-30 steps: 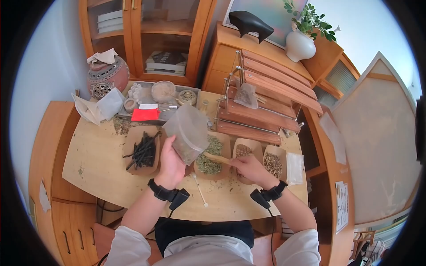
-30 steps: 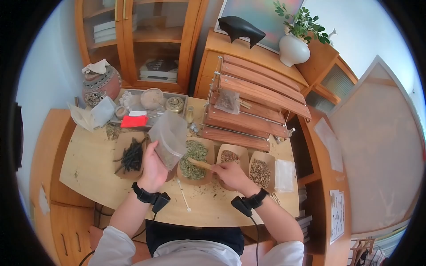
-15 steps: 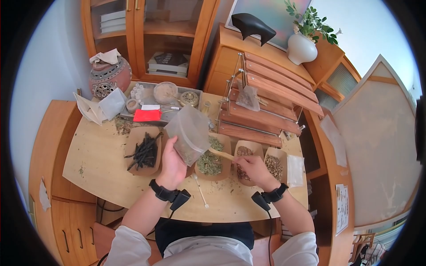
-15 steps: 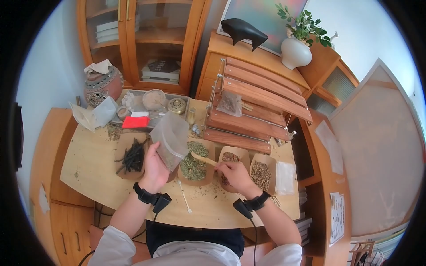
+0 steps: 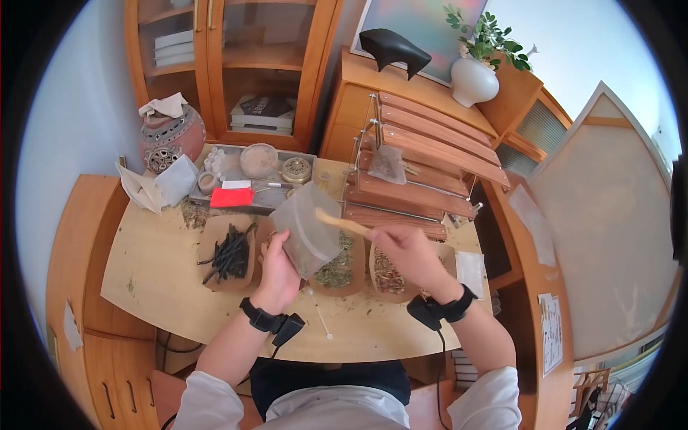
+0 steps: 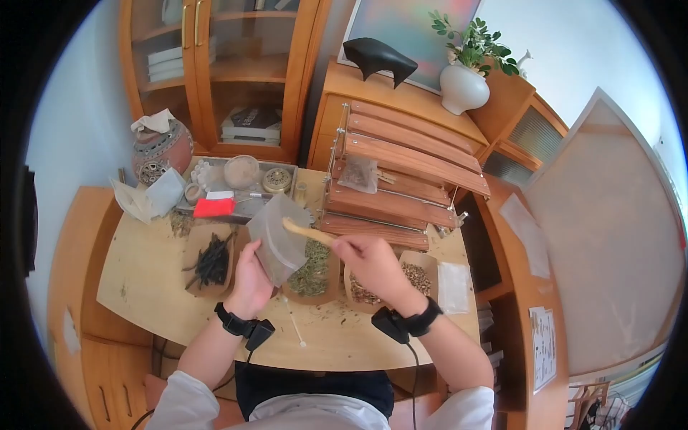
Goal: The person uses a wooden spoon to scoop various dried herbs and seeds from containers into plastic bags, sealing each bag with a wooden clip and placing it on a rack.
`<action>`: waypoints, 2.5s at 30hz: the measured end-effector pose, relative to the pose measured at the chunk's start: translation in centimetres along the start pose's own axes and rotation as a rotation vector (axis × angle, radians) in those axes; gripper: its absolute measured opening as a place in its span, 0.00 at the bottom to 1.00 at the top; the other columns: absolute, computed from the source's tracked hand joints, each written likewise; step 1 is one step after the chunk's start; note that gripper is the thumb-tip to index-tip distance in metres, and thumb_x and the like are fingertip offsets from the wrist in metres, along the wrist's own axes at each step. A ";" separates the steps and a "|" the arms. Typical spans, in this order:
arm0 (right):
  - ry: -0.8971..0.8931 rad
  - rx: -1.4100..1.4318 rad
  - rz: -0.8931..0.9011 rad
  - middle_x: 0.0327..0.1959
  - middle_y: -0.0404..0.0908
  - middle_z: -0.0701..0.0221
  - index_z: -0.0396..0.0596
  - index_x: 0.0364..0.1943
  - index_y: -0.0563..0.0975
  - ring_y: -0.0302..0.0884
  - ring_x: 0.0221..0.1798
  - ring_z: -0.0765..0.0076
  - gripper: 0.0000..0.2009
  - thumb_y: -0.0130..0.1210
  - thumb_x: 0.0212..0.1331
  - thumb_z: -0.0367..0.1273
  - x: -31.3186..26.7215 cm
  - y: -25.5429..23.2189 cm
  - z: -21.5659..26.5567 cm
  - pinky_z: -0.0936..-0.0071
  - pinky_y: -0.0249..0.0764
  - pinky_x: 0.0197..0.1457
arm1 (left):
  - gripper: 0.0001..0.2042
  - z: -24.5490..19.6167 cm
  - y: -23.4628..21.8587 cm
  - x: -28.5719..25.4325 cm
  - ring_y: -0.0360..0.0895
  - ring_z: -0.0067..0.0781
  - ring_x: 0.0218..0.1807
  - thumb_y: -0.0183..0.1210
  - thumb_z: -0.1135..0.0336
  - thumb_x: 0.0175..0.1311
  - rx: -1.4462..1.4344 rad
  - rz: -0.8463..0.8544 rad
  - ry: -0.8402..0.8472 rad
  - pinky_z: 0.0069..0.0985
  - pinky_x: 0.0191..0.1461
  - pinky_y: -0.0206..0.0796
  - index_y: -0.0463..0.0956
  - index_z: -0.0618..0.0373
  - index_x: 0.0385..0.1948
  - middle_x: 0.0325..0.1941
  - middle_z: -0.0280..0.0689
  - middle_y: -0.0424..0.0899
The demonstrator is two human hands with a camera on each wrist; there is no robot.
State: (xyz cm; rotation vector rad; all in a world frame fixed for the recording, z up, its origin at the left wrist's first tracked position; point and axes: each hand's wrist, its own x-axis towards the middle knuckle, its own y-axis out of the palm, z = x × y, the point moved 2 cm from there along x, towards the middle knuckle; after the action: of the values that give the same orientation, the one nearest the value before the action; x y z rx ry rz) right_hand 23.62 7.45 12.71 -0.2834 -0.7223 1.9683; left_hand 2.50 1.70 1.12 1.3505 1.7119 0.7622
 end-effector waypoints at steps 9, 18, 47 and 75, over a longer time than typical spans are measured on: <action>-0.067 -0.077 -0.211 0.26 0.83 0.55 0.42 0.41 0.83 0.82 0.29 0.52 0.14 0.59 0.63 0.39 -1.6 -1.3 0.1 0.65 0.77 0.35 | 0.25 -0.4 -0.7 0.1 0.66 0.35 0.69 0.46 0.54 0.72 -0.047 -0.018 0.071 0.36 0.72 0.56 0.61 0.54 0.67 0.67 0.36 0.70; -0.395 -0.533 -0.043 0.20 0.79 0.63 0.47 0.23 0.80 0.79 0.24 0.54 0.07 0.59 0.55 0.33 -2.9 5.1 -1.0 0.61 0.76 0.28 | 0.26 -0.9 -0.8 0.5 0.67 0.38 0.68 0.46 0.54 0.72 -0.085 -0.088 0.163 0.36 0.72 0.56 0.61 0.56 0.67 0.68 0.37 0.70; 0.349 -0.319 0.165 0.26 0.82 0.52 0.42 0.40 0.84 0.81 0.30 0.52 0.17 0.55 0.63 0.42 -0.4 -0.7 -7.0 0.64 0.76 0.38 | 0.25 -0.9 -0.5 0.3 0.65 0.37 0.69 0.44 0.56 0.72 -0.073 -0.051 0.155 0.35 0.73 0.54 0.60 0.57 0.67 0.69 0.37 0.69; 0.315 0.311 0.011 0.34 0.83 0.76 0.32 0.41 0.82 0.73 0.37 0.85 0.14 0.53 0.69 0.34 -0.8 0.5 -6.9 0.82 0.71 0.44 | 0.26 -1.0 0.1 -0.1 0.66 0.37 0.69 0.46 0.54 0.71 -0.039 -0.084 0.132 0.36 0.73 0.56 0.61 0.56 0.67 0.68 0.37 0.70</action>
State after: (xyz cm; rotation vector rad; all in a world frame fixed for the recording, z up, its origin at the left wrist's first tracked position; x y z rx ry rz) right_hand 26.96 9.15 6.83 -0.3955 -0.2089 1.9526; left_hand 1.69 1.62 1.71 1.2174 1.8352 0.8484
